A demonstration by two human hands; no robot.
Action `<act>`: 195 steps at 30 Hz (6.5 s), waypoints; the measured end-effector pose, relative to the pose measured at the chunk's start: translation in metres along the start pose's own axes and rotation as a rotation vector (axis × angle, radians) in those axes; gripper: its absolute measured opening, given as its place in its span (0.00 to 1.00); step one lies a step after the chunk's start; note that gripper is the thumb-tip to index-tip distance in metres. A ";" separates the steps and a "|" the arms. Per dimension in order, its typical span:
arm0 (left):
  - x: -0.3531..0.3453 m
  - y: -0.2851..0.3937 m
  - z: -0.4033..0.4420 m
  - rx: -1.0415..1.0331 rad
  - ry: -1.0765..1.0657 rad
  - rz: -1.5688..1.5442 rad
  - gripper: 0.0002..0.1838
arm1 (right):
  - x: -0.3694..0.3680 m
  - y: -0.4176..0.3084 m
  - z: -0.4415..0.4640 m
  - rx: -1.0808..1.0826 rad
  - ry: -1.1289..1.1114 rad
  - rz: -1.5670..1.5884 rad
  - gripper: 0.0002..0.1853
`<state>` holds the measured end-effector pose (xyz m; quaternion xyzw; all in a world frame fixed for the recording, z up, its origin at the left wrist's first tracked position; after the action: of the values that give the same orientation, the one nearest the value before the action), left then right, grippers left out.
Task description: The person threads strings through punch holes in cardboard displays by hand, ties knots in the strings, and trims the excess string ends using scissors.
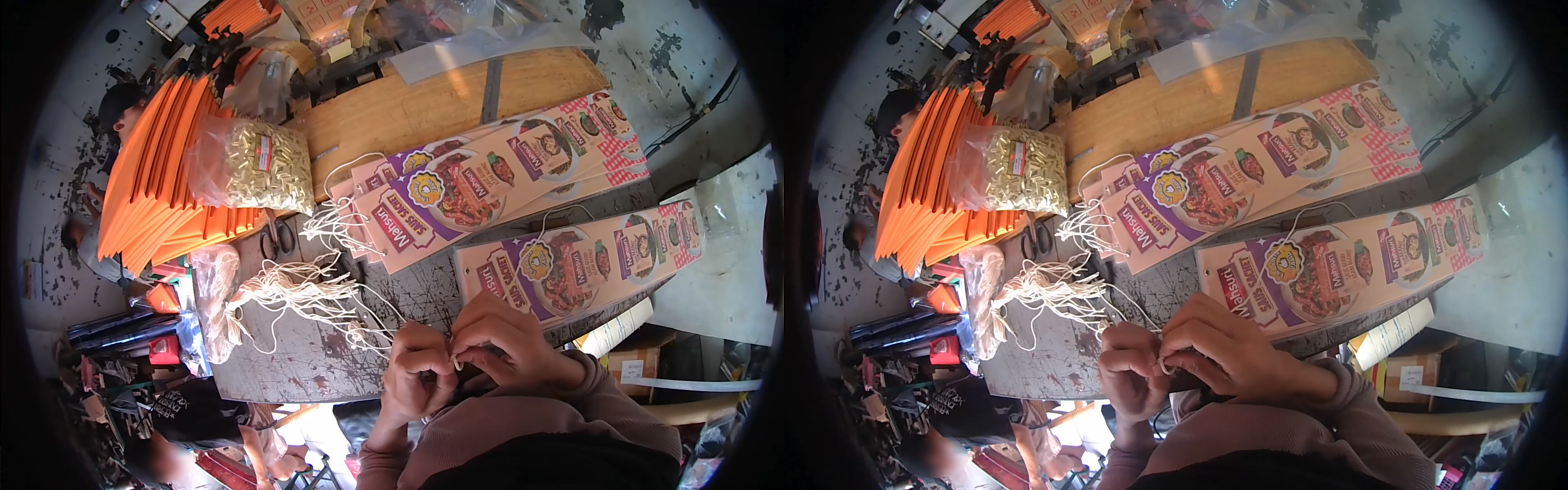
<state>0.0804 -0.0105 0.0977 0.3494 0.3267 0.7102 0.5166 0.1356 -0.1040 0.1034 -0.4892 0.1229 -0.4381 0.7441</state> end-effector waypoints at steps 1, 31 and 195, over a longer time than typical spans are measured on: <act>-0.003 0.000 0.000 0.001 0.001 0.000 0.14 | 0.001 -0.001 0.000 0.015 0.039 -0.016 0.08; -0.005 0.009 0.011 -0.099 -0.232 0.371 0.17 | 0.000 -0.010 -0.004 -0.008 -0.080 -0.369 0.11; 0.095 -0.104 -0.068 0.320 1.059 -0.996 0.16 | 0.274 0.028 -0.158 -0.068 1.277 0.653 0.08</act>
<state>0.0553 0.1003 -0.0102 -0.1580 0.7511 0.4088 0.4937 0.2142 -0.4102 0.0701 -0.0987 0.6879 -0.3896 0.6044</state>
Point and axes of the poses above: each hand's wrist, its own z-axis towards the middle knuckle, its own x-axis out of the back of the hand, y = z × x, the point moved 9 cm from there along z, towards the middle knuckle, and after that the axes turned 3 degrees about -z, right-handed, at the moved point
